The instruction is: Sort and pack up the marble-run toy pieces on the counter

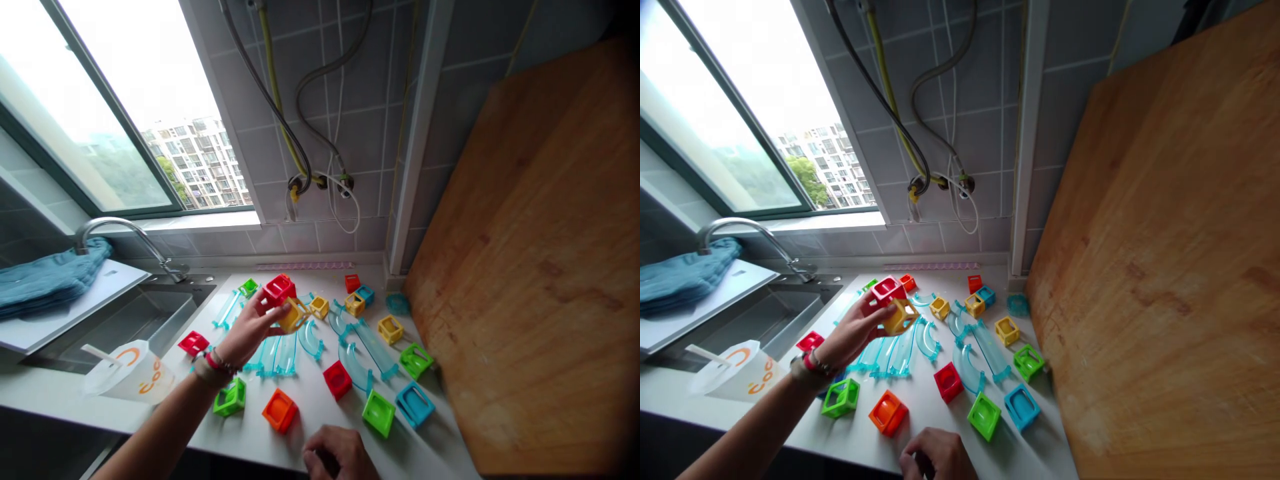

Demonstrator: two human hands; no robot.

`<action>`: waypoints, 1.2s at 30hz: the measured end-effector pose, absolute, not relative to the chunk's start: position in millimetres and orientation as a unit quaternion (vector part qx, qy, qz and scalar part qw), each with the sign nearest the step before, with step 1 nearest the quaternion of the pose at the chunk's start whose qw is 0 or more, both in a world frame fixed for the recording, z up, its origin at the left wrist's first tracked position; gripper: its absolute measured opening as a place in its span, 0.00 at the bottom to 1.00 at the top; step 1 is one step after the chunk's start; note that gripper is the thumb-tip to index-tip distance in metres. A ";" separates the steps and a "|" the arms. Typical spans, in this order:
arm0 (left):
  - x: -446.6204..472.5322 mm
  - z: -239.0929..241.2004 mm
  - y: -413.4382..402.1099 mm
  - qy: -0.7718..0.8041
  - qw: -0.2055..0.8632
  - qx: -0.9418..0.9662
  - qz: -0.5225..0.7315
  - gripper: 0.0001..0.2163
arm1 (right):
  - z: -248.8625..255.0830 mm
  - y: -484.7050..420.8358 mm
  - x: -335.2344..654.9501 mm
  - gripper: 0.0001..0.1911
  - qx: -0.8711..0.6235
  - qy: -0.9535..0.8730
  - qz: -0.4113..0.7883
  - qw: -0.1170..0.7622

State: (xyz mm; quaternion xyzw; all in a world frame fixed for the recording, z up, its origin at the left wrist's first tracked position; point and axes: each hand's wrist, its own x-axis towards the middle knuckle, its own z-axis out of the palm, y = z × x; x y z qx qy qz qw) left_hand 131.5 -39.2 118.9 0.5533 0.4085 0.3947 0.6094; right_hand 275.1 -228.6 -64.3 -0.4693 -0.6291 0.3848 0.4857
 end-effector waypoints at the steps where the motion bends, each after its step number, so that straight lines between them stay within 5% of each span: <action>1: 130.8 114.4 -61.0 0.412 0.606 0.552 0.398 0.25 | -59.1 -228.5 275.9 0.08 -0.461 -0.606 0.409 0.503; 6: 133.4 76.1 -155.1 0.444 0.607 0.495 0.434 0.23 | -22.1 -236.6 269.6 0.46 -0.460 -0.361 0.555 0.591; 14: 120.8 27.5 -198.3 0.452 0.650 0.404 0.458 0.24 | 8.1 -246.6 275.7 0.37 -0.444 -0.320 0.611 0.572; 23: 119.2 48.5 -189.3 0.409 0.678 0.365 0.489 0.27 | 25.2 -233.3 296.9 0.27 -0.398 -0.242 0.629 0.622; 28: 122.1 50.2 -191.2 0.444 0.665 0.356 0.483 0.17 | 29.3 -234.0 296.6 0.28 -0.377 -0.241 0.667 0.596; 36: 109.9 35.2 -195.7 0.454 0.638 0.428 0.452 0.18 | 22.6 -235.9 293.0 0.30 -0.364 -0.278 0.687 0.564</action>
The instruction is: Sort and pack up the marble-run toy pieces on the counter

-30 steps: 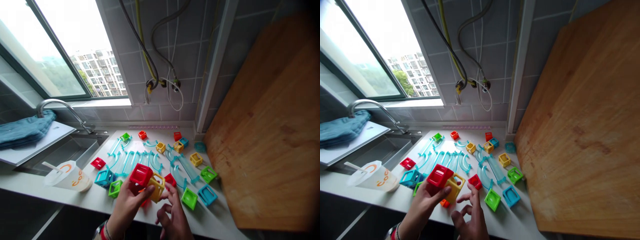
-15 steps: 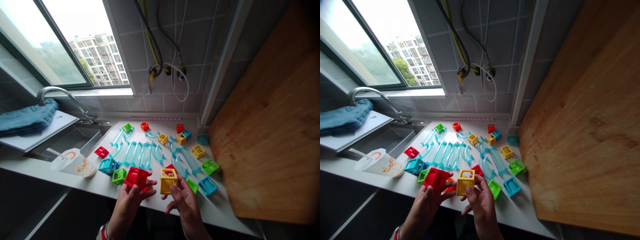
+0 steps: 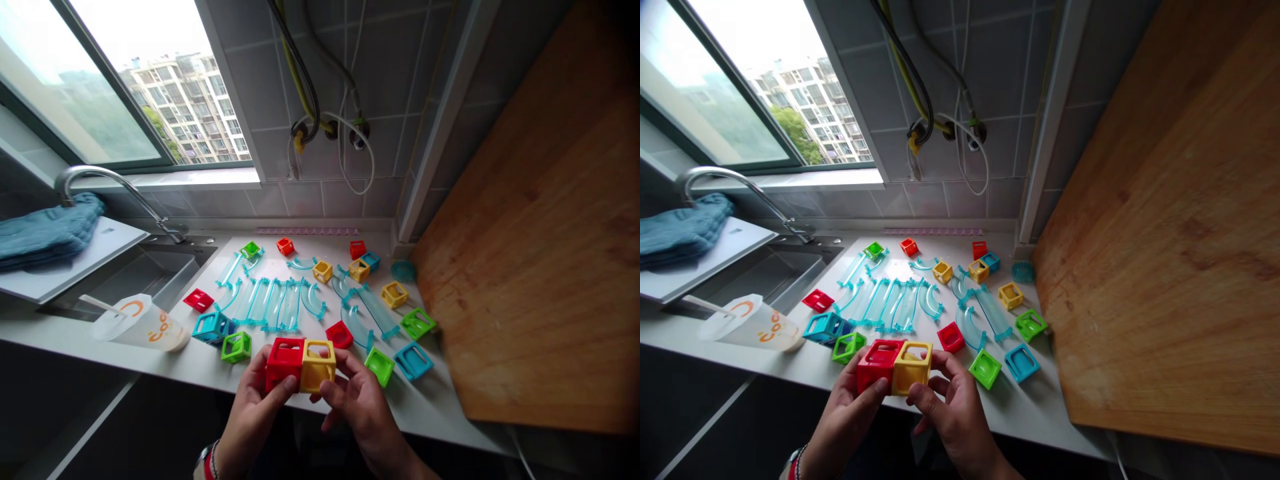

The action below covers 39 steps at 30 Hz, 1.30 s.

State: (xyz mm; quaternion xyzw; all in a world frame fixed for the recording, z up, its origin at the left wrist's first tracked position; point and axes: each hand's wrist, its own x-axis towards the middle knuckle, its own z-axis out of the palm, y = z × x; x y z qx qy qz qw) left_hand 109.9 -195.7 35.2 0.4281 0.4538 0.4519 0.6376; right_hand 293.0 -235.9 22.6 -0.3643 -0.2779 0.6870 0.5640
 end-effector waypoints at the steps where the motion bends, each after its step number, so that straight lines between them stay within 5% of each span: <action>1: 109.8 35.7 -195.6 0.460 0.632 0.429 0.453 0.18 | 21.8 -235.5 293.3 0.31 -0.367 -0.279 0.687 0.562; 8: 111.6 46.6 -193.7 0.464 0.587 0.466 0.472 0.17 | 14.7 -234.8 293.9 0.32 -0.376 -0.301 0.684 0.549; 21: 111.8 66.5 -196.1 0.476 0.593 0.468 0.449 0.37 | 13.3 -235.8 296.6 0.32 -0.409 -0.384 0.633 0.533; 29: 101.2 71.3 -192.9 0.441 0.564 0.561 0.416 0.21 | 12.8 -235.7 300.6 0.28 -0.456 -0.467 0.542 0.530; 35: 88.7 62.5 -189.9 0.407 0.542 0.632 0.376 0.22 | 17.6 -238.6 299.8 0.26 -0.463 -0.473 0.530 0.530; 39: 88.8 64.5 -187.4 0.421 0.434 0.717 0.347 0.20 | 18.0 -241.1 297.3 0.23 -0.437 -0.435 0.571 0.542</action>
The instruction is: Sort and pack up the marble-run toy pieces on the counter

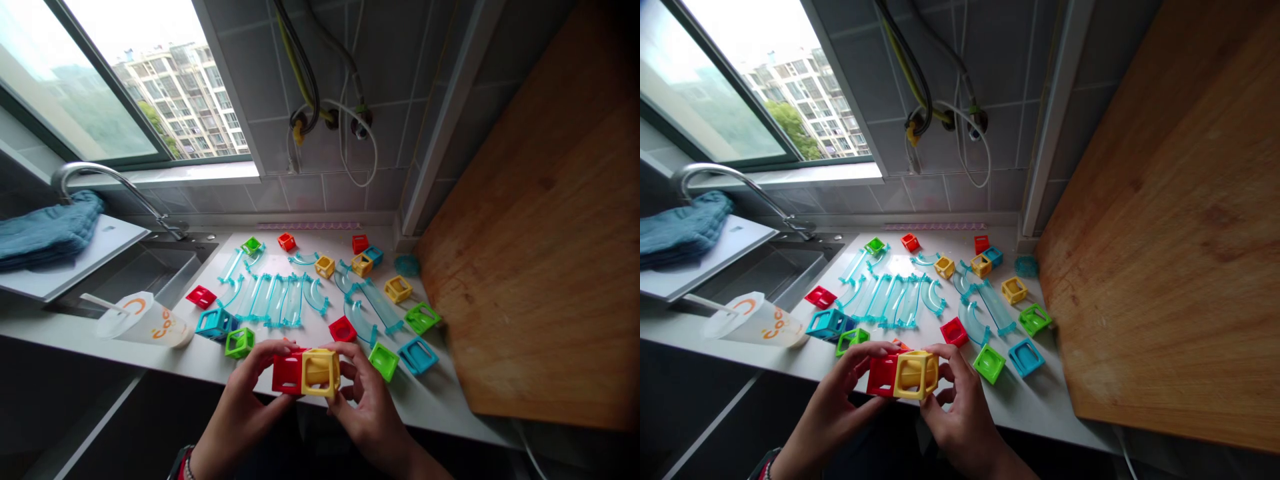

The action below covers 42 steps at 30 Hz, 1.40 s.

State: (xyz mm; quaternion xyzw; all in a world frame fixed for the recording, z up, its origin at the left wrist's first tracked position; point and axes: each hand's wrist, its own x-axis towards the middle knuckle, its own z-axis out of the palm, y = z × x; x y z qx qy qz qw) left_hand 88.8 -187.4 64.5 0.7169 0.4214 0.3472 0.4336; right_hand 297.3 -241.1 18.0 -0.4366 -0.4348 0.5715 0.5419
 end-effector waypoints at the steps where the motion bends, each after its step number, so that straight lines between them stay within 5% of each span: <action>1: 88.3 65.3 -186.1 0.426 0.408 0.733 0.339 0.21 | 17.3 -241.2 296.8 0.23 -0.430 -0.427 0.578 0.546; 13: 81.0 59.7 -189.7 0.421 0.320 0.795 0.296 0.23 | 10.3 -240.3 296.1 0.24 -0.431 -0.376 0.606 0.552; 19: 83.1 60.5 -191.3 0.397 0.165 0.837 0.339 0.18 | 8.8 -239.5 294.0 0.21 -0.438 -0.338 0.616 0.560; 26: 63.4 54.8 -187.5 0.458 0.153 0.800 0.357 0.20 | 6.7 -237.9 293.3 0.24 -0.444 -0.294 0.622 0.574; 31: 55.2 63.0 -174.9 0.509 0.110 0.768 0.373 0.20 | 7.5 -240.1 297.2 0.32 -0.543 -0.494 0.477 0.483; 37: 58.0 98.1 -123.6 0.477 -0.040 0.847 0.231 0.19 | -6.4 -243.3 290.3 0.41 -0.576 -0.660 0.302 0.377; 42: 67.1 121.1 -27.6 0.526 -0.007 0.825 0.207 0.20 | -22.9 -243.8 285.5 0.41 -0.587 -0.671 0.255 0.375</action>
